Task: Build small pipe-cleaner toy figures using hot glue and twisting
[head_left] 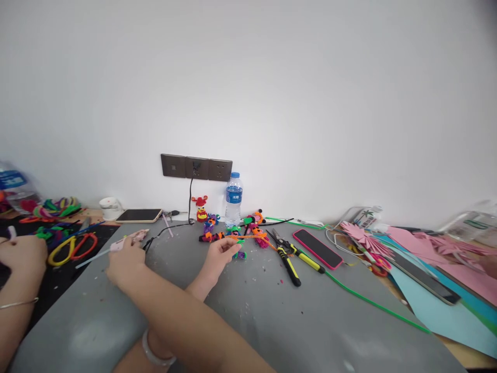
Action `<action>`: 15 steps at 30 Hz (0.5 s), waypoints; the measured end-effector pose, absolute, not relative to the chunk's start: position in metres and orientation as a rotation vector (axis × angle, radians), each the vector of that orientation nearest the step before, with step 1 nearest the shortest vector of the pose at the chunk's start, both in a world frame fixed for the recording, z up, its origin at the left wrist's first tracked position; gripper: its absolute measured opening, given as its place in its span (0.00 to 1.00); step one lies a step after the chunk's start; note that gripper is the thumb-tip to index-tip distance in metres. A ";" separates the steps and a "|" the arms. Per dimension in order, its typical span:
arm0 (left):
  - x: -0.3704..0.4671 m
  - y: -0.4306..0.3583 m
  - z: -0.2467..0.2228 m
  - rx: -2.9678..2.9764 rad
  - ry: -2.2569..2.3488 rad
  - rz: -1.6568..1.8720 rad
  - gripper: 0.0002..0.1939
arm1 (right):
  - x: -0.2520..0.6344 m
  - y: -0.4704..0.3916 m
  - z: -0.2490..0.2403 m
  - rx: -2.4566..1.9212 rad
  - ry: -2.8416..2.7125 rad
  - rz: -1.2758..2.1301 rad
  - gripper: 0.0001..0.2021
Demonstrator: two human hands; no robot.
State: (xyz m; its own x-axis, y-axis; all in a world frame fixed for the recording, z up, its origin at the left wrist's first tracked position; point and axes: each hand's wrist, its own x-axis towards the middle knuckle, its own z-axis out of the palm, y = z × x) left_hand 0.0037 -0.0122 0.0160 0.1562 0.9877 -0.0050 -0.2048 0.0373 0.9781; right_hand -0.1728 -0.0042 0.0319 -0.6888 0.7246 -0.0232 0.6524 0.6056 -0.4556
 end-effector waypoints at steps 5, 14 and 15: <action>0.000 -0.013 0.021 1.073 0.983 1.260 0.19 | -0.173 0.000 0.030 -1.204 -2.642 0.694 0.24; 0.000 -0.012 0.015 1.203 1.090 1.428 0.14 | -0.161 0.002 0.029 -1.474 -2.411 0.837 0.36; 0.001 -0.012 0.014 1.251 1.105 1.453 0.13 | -0.156 0.001 0.032 -1.461 -2.389 0.851 0.37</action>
